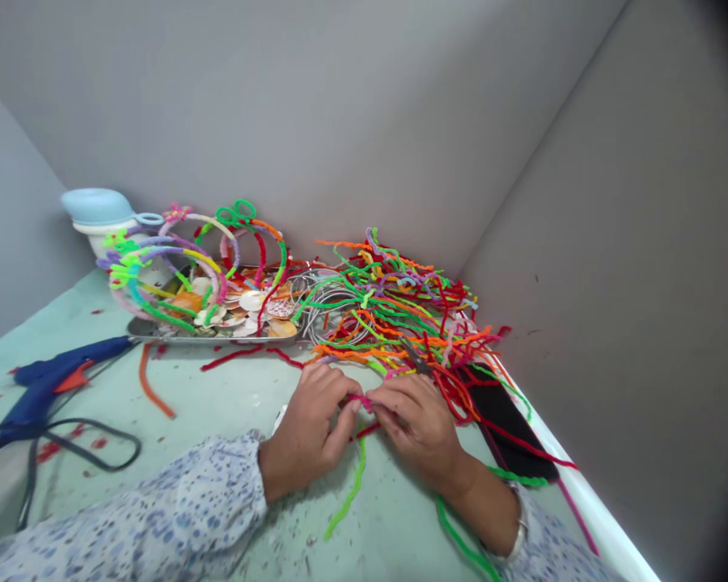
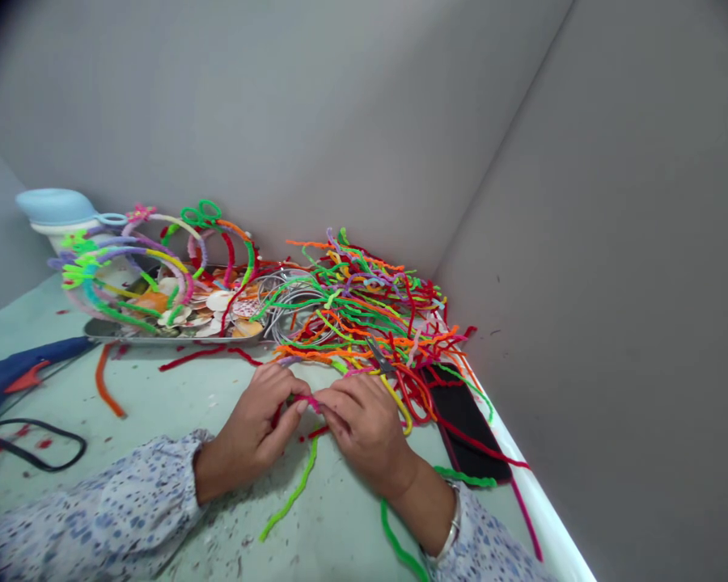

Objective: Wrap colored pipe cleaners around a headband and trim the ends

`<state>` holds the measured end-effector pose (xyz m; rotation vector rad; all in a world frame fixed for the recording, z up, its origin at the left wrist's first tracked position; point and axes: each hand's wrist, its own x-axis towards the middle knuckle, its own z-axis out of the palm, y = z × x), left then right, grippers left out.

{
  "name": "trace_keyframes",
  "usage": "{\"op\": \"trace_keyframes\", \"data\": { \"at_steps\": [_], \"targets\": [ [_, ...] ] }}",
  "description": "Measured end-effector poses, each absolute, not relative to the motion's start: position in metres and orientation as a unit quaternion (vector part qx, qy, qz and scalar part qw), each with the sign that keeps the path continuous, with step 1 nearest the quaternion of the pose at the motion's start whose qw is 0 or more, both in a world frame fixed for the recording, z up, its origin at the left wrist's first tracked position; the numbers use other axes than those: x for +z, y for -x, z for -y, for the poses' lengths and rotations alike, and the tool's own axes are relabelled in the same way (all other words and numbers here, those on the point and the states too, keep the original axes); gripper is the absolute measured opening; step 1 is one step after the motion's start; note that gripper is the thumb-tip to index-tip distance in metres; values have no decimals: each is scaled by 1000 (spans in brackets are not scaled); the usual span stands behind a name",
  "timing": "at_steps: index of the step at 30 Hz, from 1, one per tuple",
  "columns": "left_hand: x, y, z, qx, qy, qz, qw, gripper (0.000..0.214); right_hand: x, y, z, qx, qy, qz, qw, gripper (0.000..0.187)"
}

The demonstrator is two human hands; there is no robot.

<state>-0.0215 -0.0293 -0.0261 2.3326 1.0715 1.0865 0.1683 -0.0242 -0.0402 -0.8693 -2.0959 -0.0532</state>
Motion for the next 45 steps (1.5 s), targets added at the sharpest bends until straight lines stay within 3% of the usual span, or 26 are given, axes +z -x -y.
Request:
{"op": "trace_keyframes", "data": {
  "at_steps": [16, 45],
  "targets": [
    [-28, 21, 28, 381, -830, -370, 170, 12, -38, -170, 22, -20, 323, 841, 435, 15],
    [-25, 22, 30, 375, -835, -367, 165, 12, -40, -162, 29, 215, 394, 760, 470, 9]
  ]
}}
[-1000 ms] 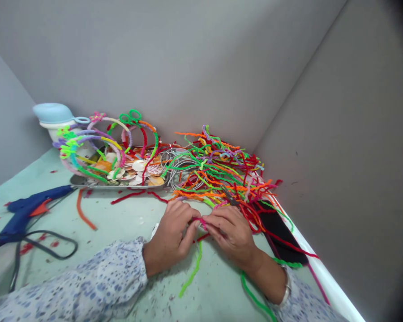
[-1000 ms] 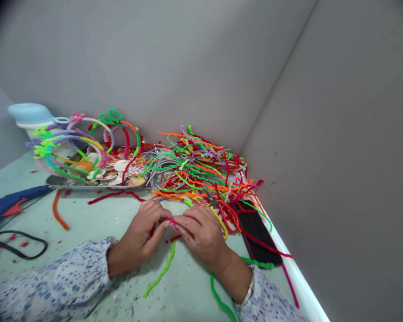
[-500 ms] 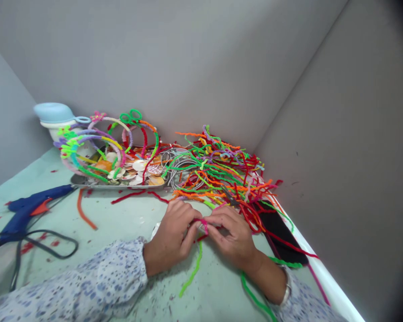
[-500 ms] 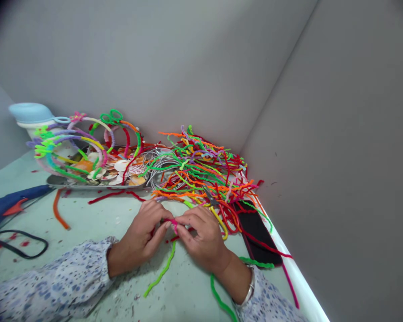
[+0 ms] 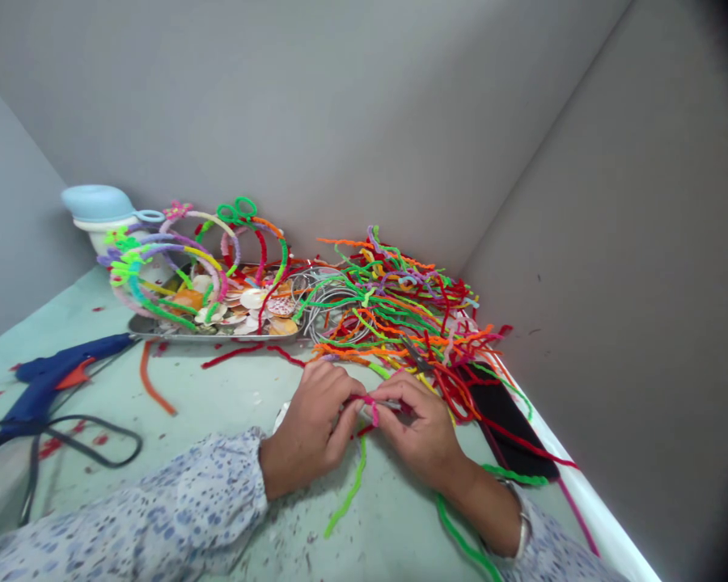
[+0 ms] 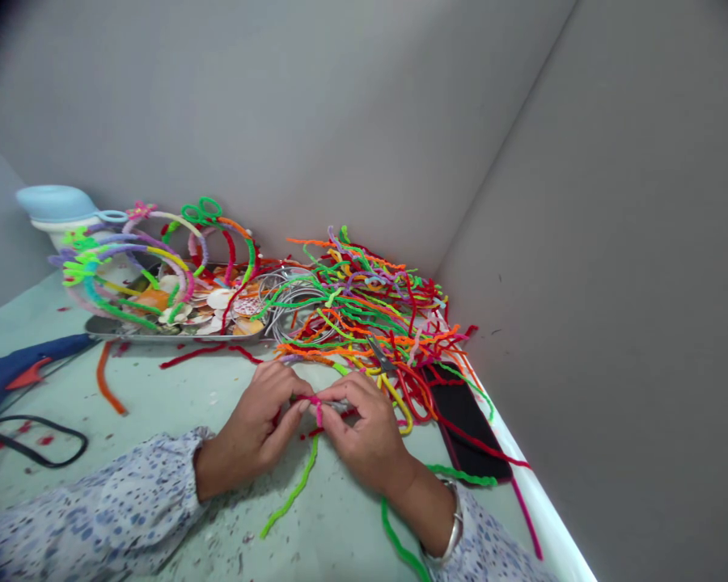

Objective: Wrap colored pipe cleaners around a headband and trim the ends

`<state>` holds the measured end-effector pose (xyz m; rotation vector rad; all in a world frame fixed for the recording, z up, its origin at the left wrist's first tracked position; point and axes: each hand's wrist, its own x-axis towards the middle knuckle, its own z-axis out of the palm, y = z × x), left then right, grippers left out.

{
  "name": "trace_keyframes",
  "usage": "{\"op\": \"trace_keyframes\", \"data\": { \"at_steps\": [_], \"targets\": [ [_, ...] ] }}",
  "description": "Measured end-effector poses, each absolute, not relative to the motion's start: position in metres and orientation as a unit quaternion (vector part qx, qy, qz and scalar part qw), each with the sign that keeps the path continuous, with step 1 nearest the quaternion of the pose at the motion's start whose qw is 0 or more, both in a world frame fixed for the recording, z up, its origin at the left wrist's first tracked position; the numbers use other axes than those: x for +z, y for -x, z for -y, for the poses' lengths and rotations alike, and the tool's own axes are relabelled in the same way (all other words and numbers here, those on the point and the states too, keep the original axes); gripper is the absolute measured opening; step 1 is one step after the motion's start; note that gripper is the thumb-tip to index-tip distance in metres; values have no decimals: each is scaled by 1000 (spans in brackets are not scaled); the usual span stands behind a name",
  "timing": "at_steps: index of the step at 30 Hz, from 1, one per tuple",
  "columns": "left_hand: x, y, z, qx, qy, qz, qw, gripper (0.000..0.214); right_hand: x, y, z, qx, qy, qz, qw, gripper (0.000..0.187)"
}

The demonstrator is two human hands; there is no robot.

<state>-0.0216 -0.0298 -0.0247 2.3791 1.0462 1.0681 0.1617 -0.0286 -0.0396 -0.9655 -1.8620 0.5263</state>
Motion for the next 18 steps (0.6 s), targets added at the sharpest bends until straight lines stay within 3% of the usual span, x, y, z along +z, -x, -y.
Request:
{"op": "trace_keyframes", "data": {
  "at_steps": [10, 18],
  "targets": [
    [-28, 22, 28, 377, -834, -368, 163, 11, -42, -164, 28, 190, 378, 773, 473, 12],
    [-25, 21, 29, 374, -837, -367, 158, 11, -34, -159, 32, 279, 420, 722, 474, 5]
  ]
}}
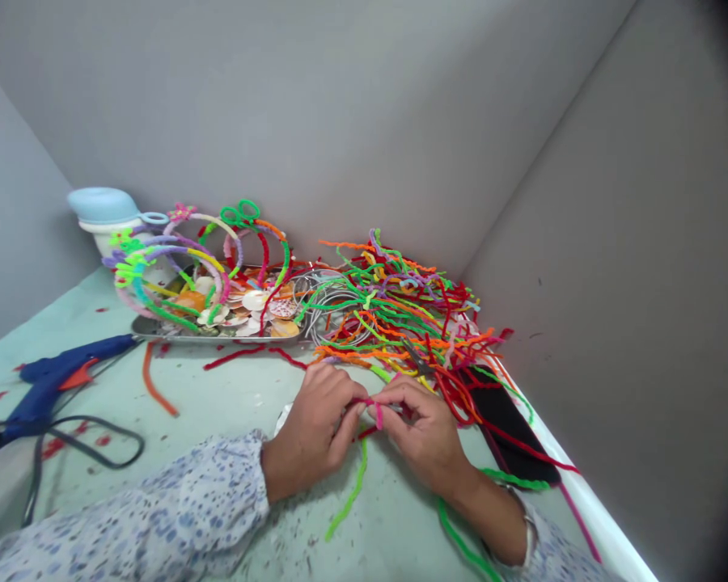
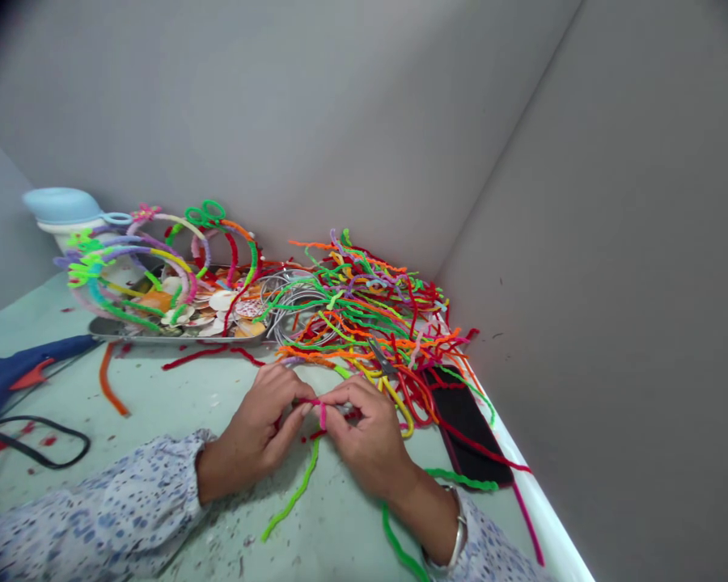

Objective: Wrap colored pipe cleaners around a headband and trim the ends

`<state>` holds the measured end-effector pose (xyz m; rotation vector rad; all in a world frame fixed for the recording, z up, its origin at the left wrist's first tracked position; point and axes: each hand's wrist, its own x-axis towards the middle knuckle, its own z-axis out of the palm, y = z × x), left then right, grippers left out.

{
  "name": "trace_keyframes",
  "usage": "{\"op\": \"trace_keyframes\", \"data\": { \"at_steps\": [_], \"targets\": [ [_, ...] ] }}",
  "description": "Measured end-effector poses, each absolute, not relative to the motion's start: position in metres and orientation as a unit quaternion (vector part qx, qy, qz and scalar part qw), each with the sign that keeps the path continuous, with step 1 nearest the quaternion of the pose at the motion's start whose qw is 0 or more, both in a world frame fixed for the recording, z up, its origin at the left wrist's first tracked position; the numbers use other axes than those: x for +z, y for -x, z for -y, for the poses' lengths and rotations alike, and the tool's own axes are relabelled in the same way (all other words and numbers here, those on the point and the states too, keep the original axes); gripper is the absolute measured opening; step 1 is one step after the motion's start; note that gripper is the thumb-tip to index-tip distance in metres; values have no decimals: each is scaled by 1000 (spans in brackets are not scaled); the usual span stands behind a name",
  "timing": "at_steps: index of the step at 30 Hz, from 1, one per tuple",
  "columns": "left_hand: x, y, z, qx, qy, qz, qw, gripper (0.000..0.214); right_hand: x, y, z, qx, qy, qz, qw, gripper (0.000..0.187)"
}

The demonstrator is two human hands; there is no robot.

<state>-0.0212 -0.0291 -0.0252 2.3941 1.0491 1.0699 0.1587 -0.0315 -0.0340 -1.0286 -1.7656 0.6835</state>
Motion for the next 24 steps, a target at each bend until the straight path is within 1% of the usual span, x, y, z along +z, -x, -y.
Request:
{"op": "trace_keyframes", "data": {
  "at_steps": [4, 9, 12, 16, 21, 24],
  "targets": [
    [-26, 21, 28, 376, -835, -368, 160, 11, -33, -158, 31, 309, 431, 707, 468, 4],
    [-27, 22, 29, 382, -826, -377, 171, 11, -34, -161, 28, 266, 409, 740, 464, 4],
    [-27, 22, 30, 386, -825, -376, 173, 11, -36, -163, 26, 237, 388, 762, 462, 9],
    [-28, 22, 30, 386, -825, -375, 172, 11, -38, -164, 25, 225, 377, 765, 472, 9],
    [-29, 22, 30, 378, -829, -376, 168, 13, -36, -161, 28, 279, 406, 729, 476, 4],
    [-28, 21, 29, 378, -829, -376, 169, 13, -34, -159, 28, 320, 416, 709, 470, 4]
  ]
}}
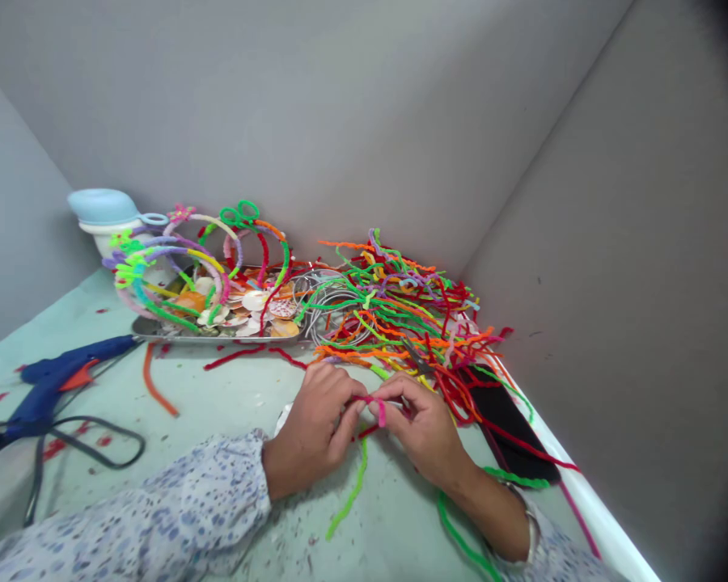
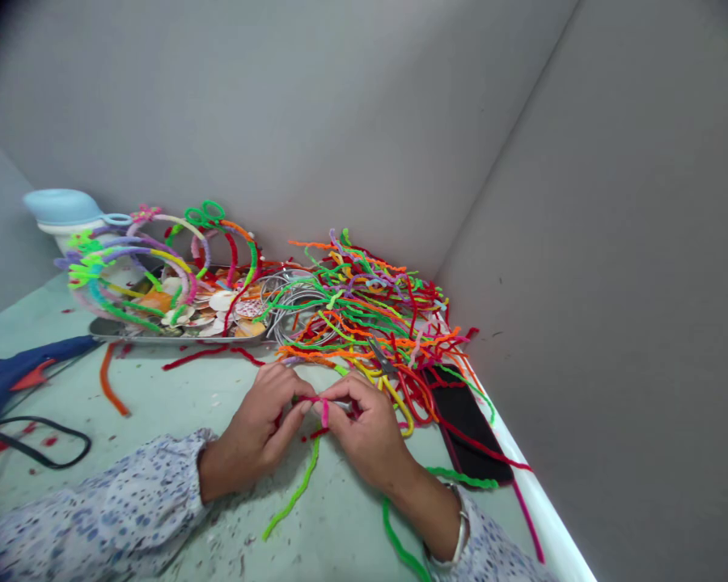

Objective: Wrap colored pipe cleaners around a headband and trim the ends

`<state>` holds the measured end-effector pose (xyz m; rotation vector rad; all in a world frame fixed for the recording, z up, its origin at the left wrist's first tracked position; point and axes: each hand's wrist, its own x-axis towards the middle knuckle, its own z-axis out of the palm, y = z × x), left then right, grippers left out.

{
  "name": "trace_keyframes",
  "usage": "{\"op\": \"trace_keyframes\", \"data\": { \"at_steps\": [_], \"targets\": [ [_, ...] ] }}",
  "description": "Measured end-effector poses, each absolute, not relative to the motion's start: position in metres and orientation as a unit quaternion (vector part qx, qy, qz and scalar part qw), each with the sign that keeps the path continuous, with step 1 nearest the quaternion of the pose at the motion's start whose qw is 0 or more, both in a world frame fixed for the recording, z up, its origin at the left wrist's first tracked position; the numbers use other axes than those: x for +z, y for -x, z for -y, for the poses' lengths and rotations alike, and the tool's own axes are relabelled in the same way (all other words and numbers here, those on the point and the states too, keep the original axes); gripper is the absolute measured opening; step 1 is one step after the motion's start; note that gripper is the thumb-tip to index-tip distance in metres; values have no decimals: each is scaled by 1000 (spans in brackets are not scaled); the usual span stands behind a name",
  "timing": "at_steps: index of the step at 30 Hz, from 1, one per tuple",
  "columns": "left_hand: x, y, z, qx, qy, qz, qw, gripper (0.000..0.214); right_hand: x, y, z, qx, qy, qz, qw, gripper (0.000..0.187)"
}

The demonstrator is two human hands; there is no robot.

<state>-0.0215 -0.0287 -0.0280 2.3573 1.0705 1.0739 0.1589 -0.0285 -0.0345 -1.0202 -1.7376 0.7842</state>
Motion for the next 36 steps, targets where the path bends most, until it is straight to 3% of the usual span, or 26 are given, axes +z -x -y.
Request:
{"op": "trace_keyframes", "data": {
  "at_steps": [10, 18, 28, 32, 36],
  "targets": [
    [-28, 22, 27, 391, -829, -367, 162, 6, -31, -161, 31, 386, 398, 707, 439, 7],
    [-22, 21, 28, 430, -796, -402, 139, 5, -37, -166, 36, 417, 385, 688, 453, 27],
    [-22, 20, 30, 455, -793, -382, 134, 3, -29, -162, 36, 596, 339, 561, 463, 36],
    [-19, 21, 29, 474, -774, -398, 137, 5, -30, -164, 32, 491, 381, 642, 450, 34],
    [-20, 22, 29, 491, -747, -419, 162, 6, -29, -172, 27, 202, 408, 775, 439, 31]
  ]
}}
